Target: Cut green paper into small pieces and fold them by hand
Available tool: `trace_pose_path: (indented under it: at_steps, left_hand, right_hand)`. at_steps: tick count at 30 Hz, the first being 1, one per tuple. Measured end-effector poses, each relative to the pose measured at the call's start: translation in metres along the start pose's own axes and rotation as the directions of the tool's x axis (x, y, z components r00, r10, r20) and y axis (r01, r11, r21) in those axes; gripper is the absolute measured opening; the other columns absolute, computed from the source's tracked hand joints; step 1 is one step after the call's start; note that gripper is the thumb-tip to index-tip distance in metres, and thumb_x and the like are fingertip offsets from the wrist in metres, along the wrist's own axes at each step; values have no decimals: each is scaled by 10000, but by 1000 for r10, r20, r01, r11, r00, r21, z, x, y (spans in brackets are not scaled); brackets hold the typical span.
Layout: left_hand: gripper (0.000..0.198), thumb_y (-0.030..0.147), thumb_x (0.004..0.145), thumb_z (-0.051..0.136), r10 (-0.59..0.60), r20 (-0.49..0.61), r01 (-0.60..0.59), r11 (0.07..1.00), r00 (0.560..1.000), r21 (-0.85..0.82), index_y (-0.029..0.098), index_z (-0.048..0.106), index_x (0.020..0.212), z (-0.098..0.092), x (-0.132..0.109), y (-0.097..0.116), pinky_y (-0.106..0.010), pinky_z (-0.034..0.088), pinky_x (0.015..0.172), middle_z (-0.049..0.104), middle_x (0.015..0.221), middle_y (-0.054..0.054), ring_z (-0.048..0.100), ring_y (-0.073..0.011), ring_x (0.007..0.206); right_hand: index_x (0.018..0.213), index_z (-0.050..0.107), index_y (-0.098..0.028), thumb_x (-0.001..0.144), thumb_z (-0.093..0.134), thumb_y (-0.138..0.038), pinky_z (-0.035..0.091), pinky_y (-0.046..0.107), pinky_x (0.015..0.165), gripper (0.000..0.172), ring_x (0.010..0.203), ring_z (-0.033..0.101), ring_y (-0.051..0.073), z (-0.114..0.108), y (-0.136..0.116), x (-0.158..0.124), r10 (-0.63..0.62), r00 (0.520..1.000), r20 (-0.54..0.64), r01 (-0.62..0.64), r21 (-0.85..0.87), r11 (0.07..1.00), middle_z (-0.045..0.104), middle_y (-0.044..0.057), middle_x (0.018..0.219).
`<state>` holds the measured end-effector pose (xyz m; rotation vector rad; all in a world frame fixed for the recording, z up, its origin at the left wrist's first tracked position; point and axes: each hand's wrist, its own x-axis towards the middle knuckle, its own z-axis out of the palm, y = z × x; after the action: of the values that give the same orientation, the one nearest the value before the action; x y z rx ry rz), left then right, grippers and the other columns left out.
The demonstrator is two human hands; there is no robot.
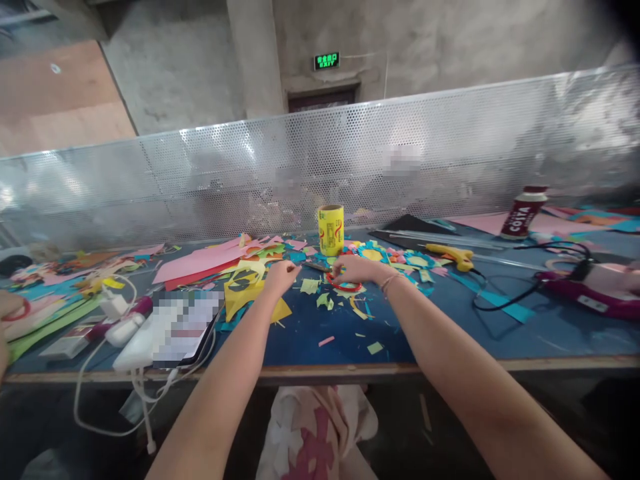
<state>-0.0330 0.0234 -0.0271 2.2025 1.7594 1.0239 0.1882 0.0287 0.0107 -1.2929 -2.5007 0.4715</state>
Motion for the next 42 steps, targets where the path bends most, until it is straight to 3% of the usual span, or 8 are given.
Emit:
trace_pose_path:
  at_steps: [6,14,19,23,26,34,39,42]
  left_hand:
    - [276,402,768,502,-25,11,25,1000,1000,-2,180,624,658,0,0,-1,-260,419,660,657,697,-53,581,-165,681]
    - [307,389,790,464,8,8,-9,999,1000,52,178,600,613,1,1,-2,-252,378,608,628,648,-46,541,-157,626]
    - [330,387,799,448,32,10,-32,998,999,46,177,578,580,1,1,-1,-250,348,583,592,592,-35,508,-147,583]
    - [332,379,802,445,39,23,-40,999,999,37,172,586,584,2,1,-1,-246,336,583,591,590,-35,504,-144,584]
    - [344,385,807,433,45,36,-47,998,998,39,171,587,586,3,1,-1,-250,318,572,581,582,-35,492,-144,574]
    - [347,391,810,420,64,67,-69,995,996,66,175,588,595,3,1,-1,-256,307,561,569,568,-35,489,-153,571]
    - [356,399,812,412,69,73,-75,995,995,73,180,557,572,4,1,-1,-260,305,570,556,554,-28,486,-153,569]
    - [366,404,812,413,78,79,-84,993,994,86,176,544,557,5,2,-3,-264,313,581,558,554,-29,488,-150,565]
  right_hand:
    - [488,554,-147,605,576,-220,309,240,478,140,474,446,113,2,-6,-2,165,959,230,-89,-310,947,486,3,478]
    - [772,670,-164,686,509,-227,352,226,566,194,672,565,151,-17,16,-4,191,968,-165,-236,-322,917,649,54,744]
    - [731,690,-133,623,547,-121,384,239,606,179,716,597,181,-13,22,-4,239,971,26,-208,-411,888,675,87,772]
    - [809,686,-165,619,630,-227,397,224,606,207,744,603,170,-10,11,-3,132,978,159,-84,-277,957,680,41,817]
    - [806,682,-145,611,647,-301,399,240,579,252,730,610,195,-5,2,-3,160,957,243,-68,-347,936,672,61,799]
    - [955,647,-87,632,542,-91,430,269,643,340,889,629,260,14,-6,-2,162,983,87,-84,-570,817,661,165,985]
    - [938,662,-107,678,575,-315,436,271,596,345,829,638,261,5,-9,-3,208,960,185,-98,-473,876,678,142,924]
    - [962,659,-105,646,607,-270,447,268,627,360,862,634,261,7,-15,-5,222,962,162,-110,-513,851,676,146,946]
